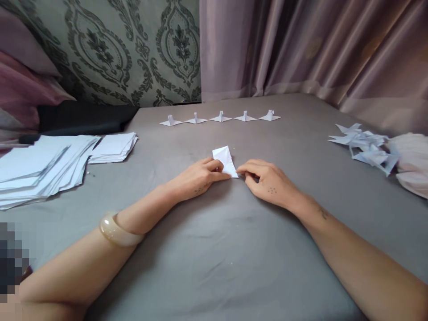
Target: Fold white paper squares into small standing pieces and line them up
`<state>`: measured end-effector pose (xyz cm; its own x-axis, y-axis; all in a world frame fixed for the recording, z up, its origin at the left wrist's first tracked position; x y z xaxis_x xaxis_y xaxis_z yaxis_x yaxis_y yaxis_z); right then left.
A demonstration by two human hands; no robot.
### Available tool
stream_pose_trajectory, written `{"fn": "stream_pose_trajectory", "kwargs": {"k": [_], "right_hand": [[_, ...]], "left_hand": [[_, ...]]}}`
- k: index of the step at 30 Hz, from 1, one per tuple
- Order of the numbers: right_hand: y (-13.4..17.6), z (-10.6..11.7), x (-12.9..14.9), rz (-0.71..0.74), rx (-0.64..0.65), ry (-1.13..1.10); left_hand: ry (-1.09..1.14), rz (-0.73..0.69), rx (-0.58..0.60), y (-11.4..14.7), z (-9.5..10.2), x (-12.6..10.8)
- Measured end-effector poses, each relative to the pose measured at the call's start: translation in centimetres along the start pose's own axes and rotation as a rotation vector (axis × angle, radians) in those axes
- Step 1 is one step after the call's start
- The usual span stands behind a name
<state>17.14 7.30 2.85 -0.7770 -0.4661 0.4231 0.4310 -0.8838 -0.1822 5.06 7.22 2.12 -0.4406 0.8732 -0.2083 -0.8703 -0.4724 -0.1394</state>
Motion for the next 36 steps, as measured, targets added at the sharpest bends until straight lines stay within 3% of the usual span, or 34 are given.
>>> {"fn": "stream_pose_trajectory", "kwargs": {"k": [8,13,18,25,31,34,36], "right_hand": [[0.6,-1.2,2.5,0.154,0.090,0.337],[0.7,-1.1,2.6,0.181,0.112,0.396],[0.8,-0.7,1.9,0.125,0.074,0.254],[-0.9,-0.4,-1.1,-0.191,-0.114,-0.078],[-1.8,-1.0,-0.8,-0.194,-0.126,-0.115],[-1.8,-1.0,-0.1,-0.110,-0.119,-0.154],[-1.7,-0.1,0.9,-0.005,-0.201,-0.076]], "left_hand": [[-0.047,0.006,0.030,0.1,0.2,-0.4],[0.011,0.017,0.002,0.6,0.8,-0.1],[0.034,0.041,-0.039,0.6,1.1,0.2],[-0.006,0.038,-0.104,0.5,1.3,0.0],[-0.024,0.015,-0.115,0.9,1.2,0.1],[-0.060,0.031,-0.223,1.1,2.2,0.2],[-0.122,0.094,-0.443,1.9,4.1,0.4]]}}
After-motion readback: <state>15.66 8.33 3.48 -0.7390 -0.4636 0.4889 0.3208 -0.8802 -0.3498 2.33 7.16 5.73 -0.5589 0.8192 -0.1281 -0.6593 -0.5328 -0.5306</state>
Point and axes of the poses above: each hand's wrist, its own y-axis away from the middle knuckle, its own z-axis out of the back of the hand, x = y × z, the point moved 9 cm from there along -y, towards the middle knuckle, and after that the axes turned 4 degrees about x, right-handed, at the moved point
